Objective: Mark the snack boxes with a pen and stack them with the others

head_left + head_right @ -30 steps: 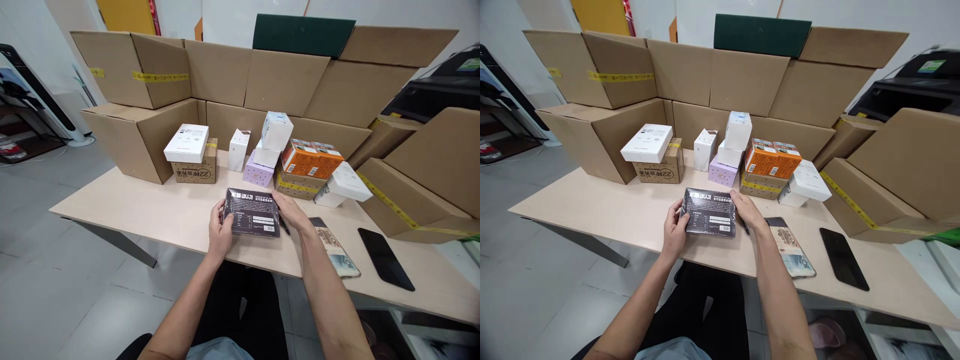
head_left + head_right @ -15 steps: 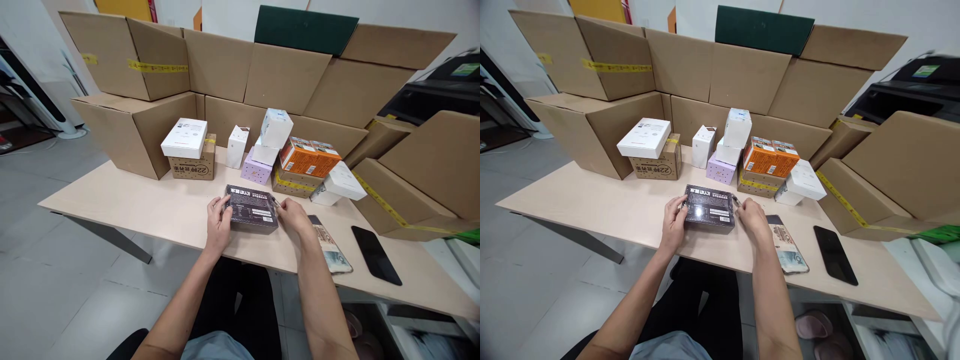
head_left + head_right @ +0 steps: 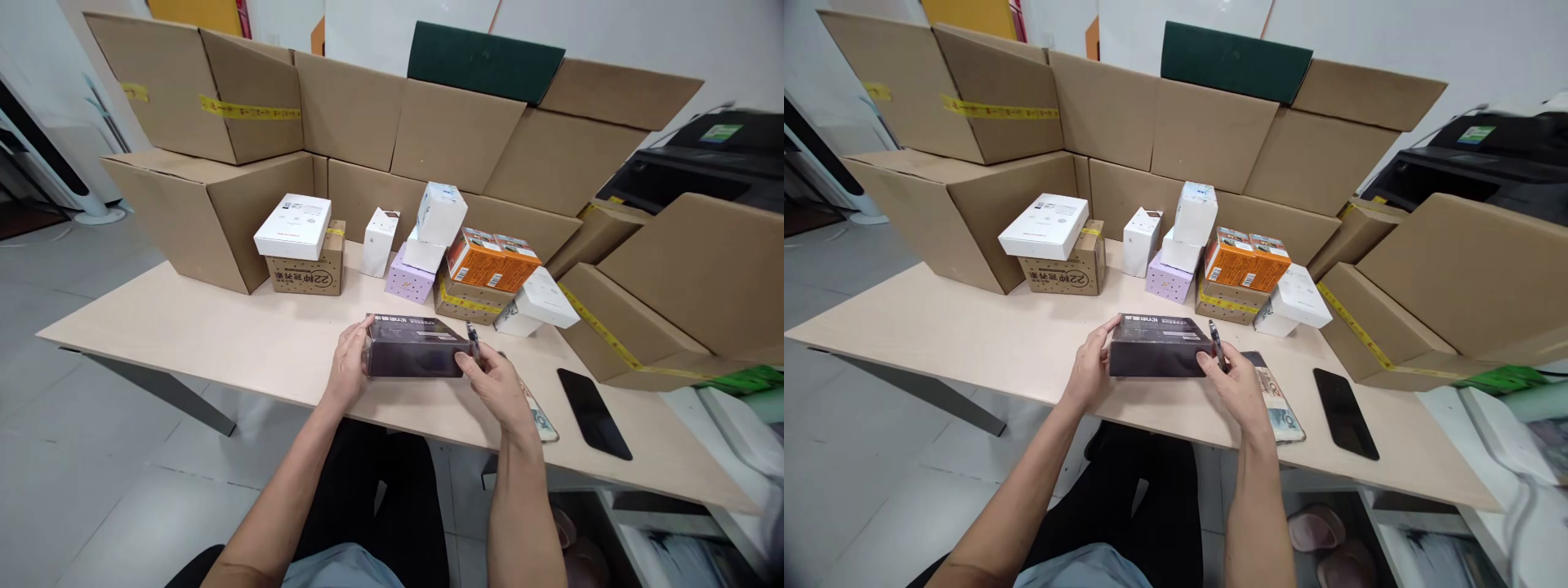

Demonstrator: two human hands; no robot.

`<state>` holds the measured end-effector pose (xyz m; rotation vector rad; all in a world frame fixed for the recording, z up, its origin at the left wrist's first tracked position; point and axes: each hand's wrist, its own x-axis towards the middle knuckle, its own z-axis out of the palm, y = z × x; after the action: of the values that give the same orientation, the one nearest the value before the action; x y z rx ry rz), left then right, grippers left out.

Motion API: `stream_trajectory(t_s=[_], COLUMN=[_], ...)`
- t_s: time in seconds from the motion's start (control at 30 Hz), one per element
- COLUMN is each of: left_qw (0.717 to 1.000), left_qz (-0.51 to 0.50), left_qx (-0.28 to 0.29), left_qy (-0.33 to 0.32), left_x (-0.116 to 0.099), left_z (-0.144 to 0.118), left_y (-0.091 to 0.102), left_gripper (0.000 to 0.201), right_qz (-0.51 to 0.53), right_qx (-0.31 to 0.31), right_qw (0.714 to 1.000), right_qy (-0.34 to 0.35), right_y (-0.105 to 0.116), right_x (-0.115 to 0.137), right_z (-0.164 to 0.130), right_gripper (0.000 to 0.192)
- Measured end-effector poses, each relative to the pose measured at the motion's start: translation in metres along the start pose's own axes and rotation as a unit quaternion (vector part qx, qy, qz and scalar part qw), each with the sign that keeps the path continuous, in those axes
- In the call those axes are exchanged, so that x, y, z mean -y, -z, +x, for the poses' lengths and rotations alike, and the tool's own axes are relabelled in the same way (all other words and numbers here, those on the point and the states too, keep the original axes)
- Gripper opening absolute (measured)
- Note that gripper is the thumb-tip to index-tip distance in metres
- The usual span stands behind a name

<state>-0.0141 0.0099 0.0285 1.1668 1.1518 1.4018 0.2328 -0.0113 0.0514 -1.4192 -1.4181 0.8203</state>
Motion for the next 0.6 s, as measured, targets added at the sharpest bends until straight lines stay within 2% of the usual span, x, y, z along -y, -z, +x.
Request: stream_trajectory(t_s=[0.13,0.2,0.3,0.4,0.47,0.53,0.6], left_qw=[0.975,0.97,0.986,0.983,0.971,0.965,0.964], left_qz=[-0.123,-0.117,0.013,0.164,0.209,0.211,0.191], left_qx=[0.099,0.125,0.12,0.076,0.062,0.091,0.144], left_qy=[0.154,0.174,0.114,-0.029,-0.103,-0.124,-0.113], left_x=[-0.019,-0.024,-0.021,-0.006,0.004,0.011,0.012], left_z=[0.0,0.0,0.002,0.007,0.011,0.012,0.012], left_y=[0.007,0.009,0.011,0.011,0.012,0.014,0.017], left_gripper=[0.056,0.057,0.062,0.066,0.067,0.066,0.065], right_qz=[0.022,0.028,0.033,0.055,0.077,0.096,0.11], right_qx=[-0.079,-0.097,-0.106,-0.105,-0.101,-0.094,-0.081], right_qw=[0.996,0.995,0.994,0.993,0.991,0.99,0.99], right_qy=[0.019,0.013,0.001,-0.021,-0.038,-0.048,-0.045], right_y=[-0.007,-0.011,-0.017,-0.02,-0.022,-0.024,-0.026], right_x=[0.002,0.002,0.001,0.002,0.001,0.0,-0.002], right_z=[0.004,0.005,0.009,0.019,0.027,0.033,0.036], right_gripper=[0.036,0.038,0.041,0.044,0.045,0.047,0.048])
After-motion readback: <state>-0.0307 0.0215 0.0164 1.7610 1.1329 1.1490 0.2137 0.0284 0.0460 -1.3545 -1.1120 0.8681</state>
